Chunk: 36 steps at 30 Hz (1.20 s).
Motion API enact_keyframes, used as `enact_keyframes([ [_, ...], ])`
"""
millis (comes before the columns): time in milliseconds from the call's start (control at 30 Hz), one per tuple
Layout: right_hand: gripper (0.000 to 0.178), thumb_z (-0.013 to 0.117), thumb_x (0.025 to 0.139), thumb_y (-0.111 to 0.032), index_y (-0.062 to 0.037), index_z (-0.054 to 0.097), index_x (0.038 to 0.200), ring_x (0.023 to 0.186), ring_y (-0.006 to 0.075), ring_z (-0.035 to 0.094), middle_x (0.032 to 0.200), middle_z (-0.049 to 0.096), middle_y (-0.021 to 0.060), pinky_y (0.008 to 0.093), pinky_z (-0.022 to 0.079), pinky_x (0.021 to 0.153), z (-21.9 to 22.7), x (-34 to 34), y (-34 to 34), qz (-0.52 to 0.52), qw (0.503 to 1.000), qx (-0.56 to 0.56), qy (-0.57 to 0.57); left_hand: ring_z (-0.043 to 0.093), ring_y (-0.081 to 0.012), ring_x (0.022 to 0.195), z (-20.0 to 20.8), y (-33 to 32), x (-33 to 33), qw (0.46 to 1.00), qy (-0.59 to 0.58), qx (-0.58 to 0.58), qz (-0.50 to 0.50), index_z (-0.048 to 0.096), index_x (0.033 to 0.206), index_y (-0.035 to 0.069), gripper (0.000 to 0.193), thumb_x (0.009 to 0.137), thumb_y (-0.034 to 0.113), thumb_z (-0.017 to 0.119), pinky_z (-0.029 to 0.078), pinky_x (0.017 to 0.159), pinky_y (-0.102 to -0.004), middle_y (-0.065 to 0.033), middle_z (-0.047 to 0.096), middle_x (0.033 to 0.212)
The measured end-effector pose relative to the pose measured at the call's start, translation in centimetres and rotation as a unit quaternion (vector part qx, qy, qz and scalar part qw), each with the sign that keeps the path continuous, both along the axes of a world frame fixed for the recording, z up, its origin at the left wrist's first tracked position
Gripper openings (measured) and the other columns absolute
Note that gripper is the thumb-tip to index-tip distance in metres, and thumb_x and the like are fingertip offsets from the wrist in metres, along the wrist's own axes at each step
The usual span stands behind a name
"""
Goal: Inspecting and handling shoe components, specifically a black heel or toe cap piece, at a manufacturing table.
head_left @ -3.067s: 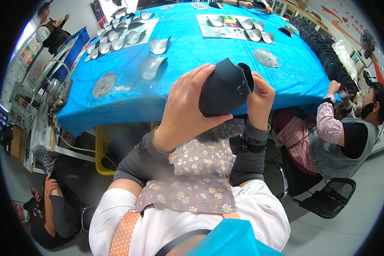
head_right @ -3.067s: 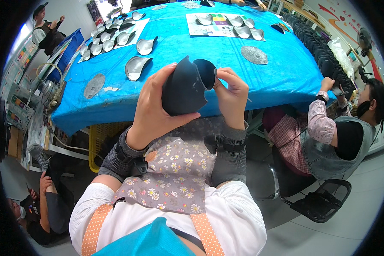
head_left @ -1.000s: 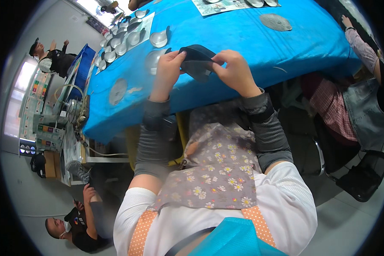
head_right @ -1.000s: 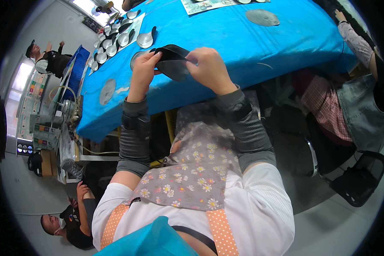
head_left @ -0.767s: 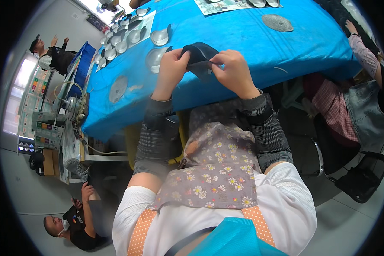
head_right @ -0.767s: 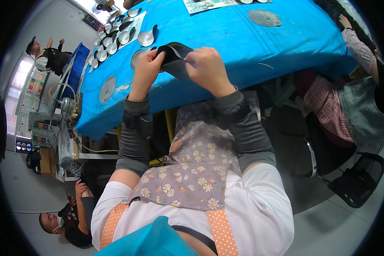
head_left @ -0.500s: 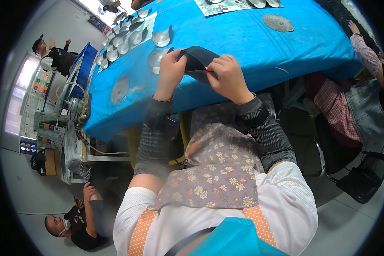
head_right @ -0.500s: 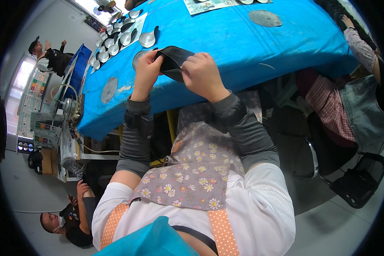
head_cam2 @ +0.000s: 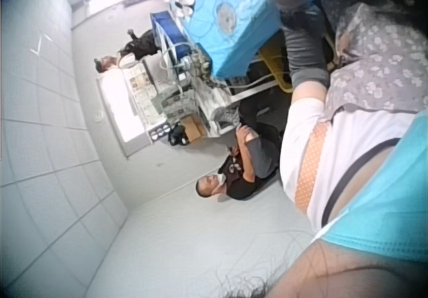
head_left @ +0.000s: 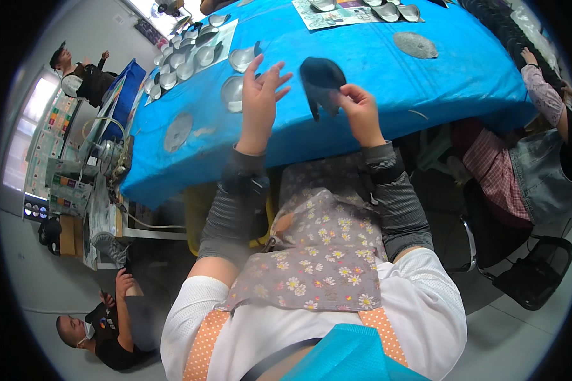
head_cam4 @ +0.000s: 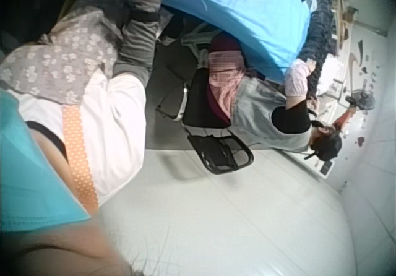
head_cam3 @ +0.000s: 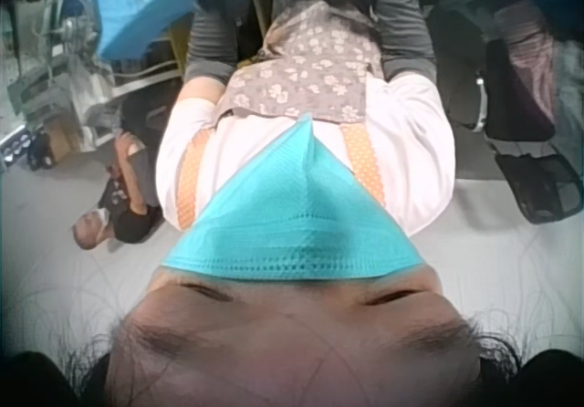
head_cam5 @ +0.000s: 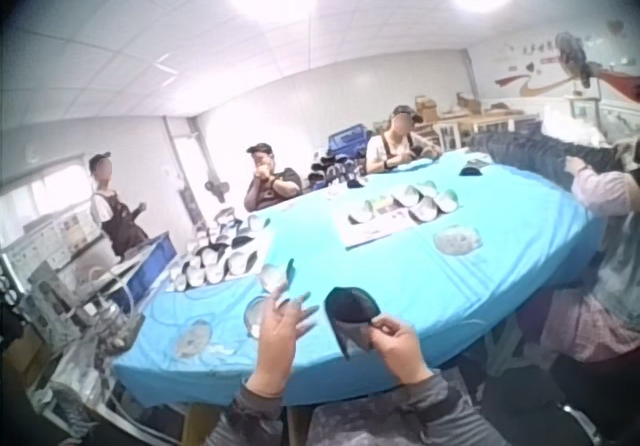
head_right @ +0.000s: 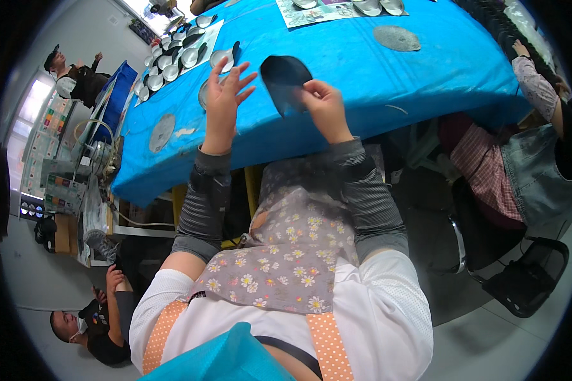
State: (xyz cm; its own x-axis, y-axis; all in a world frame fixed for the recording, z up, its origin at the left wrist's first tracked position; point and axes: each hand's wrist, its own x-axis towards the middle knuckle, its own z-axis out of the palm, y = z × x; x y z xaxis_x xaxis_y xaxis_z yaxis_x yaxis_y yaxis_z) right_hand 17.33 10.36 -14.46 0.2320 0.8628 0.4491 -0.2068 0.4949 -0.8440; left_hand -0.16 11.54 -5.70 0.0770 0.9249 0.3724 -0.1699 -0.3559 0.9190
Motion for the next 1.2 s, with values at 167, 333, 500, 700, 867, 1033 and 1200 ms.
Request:
enact_keyframes([
  [167, 0.006, 0.062, 0.084, -0.006, -0.0025, 0.061, 0.088, 0.072, 0.0104, 0.058, 0.083, 0.064, 0.0050, 0.0219, 0.045, 0.063, 2.7, 1.2, -1.4, 0.083, 0.949, -0.060, 0.299, 0.056, -0.0217, 0.105, -1.0, -2.4, 0.3, 0.980, 0.008, 0.187, 0.070, 0.048, 0.110, 0.002, 0.022, 0.093, 0.015, 0.051, 0.045, 0.090, -0.0335, -0.0153, 0.057, 0.112],
  [333, 0.005, 0.058, 0.087, -0.007, -0.0041, 0.060, 0.091, 0.078, 0.0118, 0.059, 0.090, 0.064, 0.0054, 0.0251, 0.046, 0.065, 4.3, 2.7, -2.9, 0.032, 0.956, -0.031, 0.288, 0.055, -0.0239, 0.108, -2.5, -3.2, 0.7, 0.926, 0.172, 0.326, 0.079, 0.050, 0.107, 0.003, 0.020, 0.087, 0.003, 0.053, 0.042, 0.093, -0.0344, -0.0144, 0.056, 0.114],
  [500, 0.012, 0.053, 0.091, -0.014, -0.0062, 0.060, 0.098, 0.086, 0.0127, 0.058, 0.094, 0.064, 0.0030, 0.0306, 0.044, 0.077, 5.6, 4.0, -3.9, 0.107, 0.935, -0.044, 0.337, 0.043, -0.0275, 0.123, -4.0, -3.7, 1.9, 0.935, 0.242, 0.255, -0.033, 0.042, 0.121, 0.007, 0.044, 0.080, -0.001, 0.056, 0.034, 0.102, -0.0393, -0.0153, 0.041, 0.134],
  [700, 0.020, 0.048, 0.094, -0.021, -0.0060, 0.059, 0.102, 0.091, 0.0138, 0.057, 0.096, 0.064, 0.0016, 0.0322, 0.042, 0.082, 7.1, 2.4, -5.5, 0.226, 0.893, -0.108, 0.374, 0.043, -0.0255, 0.125, -4.0, -3.4, 3.8, 0.961, 0.073, 0.195, -0.182, 0.029, 0.137, 0.007, 0.062, 0.082, -0.010, 0.052, 0.038, 0.098, -0.0357, -0.0192, 0.035, 0.140],
  [867, 0.018, 0.059, 0.090, -0.021, -0.0041, 0.061, 0.094, 0.082, 0.0101, 0.058, 0.087, 0.064, 0.0015, 0.0234, 0.044, 0.077, 7.1, 2.1, -5.6, 0.166, 0.951, -0.129, 0.227, 0.060, -0.0142, 0.095, -3.9, -2.7, 2.7, 0.953, 0.153, 0.260, -0.014, 0.043, 0.129, 0.001, 0.045, 0.086, -0.012, 0.048, 0.049, 0.074, -0.0229, -0.0150, 0.060, 0.112],
  [1033, 0.015, 0.066, 0.085, -0.017, -0.0028, 0.062, 0.080, 0.071, 0.0056, 0.055, 0.077, 0.062, 0.0007, 0.0166, 0.043, 0.068, 6.5, 1.8, -4.9, 0.040, 0.994, -0.042, 0.094, 0.062, -0.0093, 0.083, -3.1, -3.6, 2.6, 0.947, 0.180, 0.260, 0.050, 0.048, 0.125, 0.001, 0.040, 0.087, -0.008, 0.052, 0.050, 0.064, -0.0196, -0.0144, 0.063, 0.105],
  [1200, 0.011, 0.063, 0.086, -0.011, -0.0011, 0.061, 0.084, 0.073, 0.0086, 0.059, 0.080, 0.064, 0.0039, 0.0220, 0.048, 0.069, 6.4, 1.8, -4.6, 0.105, 0.948, -0.044, 0.297, 0.062, -0.0206, 0.099, -2.3, -3.7, 2.4, 0.978, 0.056, 0.162, -0.116, 0.026, 0.139, 0.008, 0.060, 0.087, -0.005, 0.053, 0.053, 0.078, -0.0287, -0.0215, 0.045, 0.131],
])
